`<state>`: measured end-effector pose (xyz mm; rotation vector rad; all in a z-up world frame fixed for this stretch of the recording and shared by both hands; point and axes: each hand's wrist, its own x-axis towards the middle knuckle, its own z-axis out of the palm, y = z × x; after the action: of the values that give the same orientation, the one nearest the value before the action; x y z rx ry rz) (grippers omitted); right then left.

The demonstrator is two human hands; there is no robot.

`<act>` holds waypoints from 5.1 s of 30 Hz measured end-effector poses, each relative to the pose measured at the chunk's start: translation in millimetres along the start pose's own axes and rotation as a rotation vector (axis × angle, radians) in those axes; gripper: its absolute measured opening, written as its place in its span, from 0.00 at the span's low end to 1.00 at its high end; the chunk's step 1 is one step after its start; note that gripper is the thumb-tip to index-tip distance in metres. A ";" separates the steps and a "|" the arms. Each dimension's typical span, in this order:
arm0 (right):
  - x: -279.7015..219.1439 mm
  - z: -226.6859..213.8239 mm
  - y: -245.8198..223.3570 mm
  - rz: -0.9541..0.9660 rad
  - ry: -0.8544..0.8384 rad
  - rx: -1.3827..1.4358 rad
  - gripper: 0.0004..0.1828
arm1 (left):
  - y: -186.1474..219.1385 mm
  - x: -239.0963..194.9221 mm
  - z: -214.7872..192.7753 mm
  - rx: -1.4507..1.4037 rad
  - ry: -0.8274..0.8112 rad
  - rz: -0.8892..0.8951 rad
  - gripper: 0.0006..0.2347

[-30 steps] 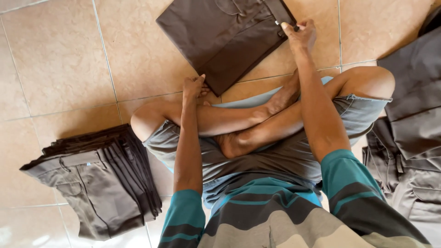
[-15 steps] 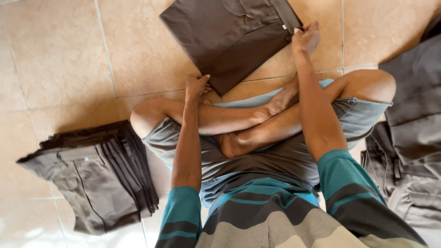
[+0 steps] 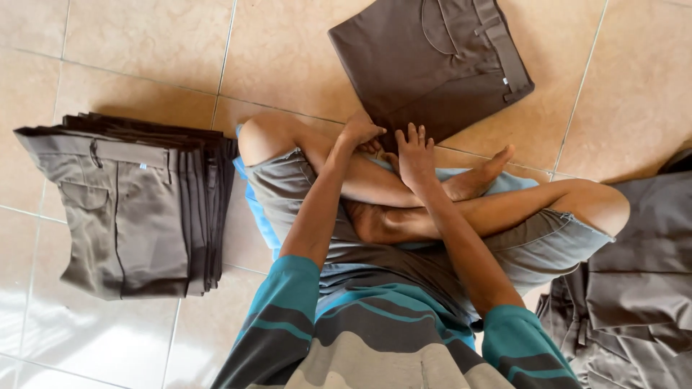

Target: The person sits cross-legged on a tiled floor and folds a pair of brown trousers by hand. They smooth the fabric, fold the legs together, and then fold the garment into a compact rectangle before placing it on a stack of similar trousers.

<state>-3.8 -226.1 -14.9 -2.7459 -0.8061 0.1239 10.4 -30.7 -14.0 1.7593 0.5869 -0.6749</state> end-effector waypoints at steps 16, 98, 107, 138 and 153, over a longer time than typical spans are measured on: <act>-19.1 37.3 38.9 0.291 -0.299 -0.221 0.12 | -39.5 64.7 60.6 0.926 0.444 0.460 0.07; 67.0 -24.2 196.3 0.319 0.461 0.140 0.13 | -13.1 44.7 62.6 0.497 0.914 0.315 0.44; 48.9 -2.9 172.1 0.326 0.259 0.182 0.22 | -34.8 75.7 -20.4 0.831 0.903 0.616 0.42; 44.2 -13.9 81.9 0.332 -0.103 -0.060 0.40 | -15.4 47.0 -24.9 0.957 0.821 0.562 0.44; 15.6 -37.9 142.1 0.732 -0.036 0.418 0.24 | -55.9 85.9 -39.5 0.170 0.981 -0.057 0.11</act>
<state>88.8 -341.3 -19.4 -2.4873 0.2374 0.4286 39.4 27.0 -102.8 2.1924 1.2591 0.1696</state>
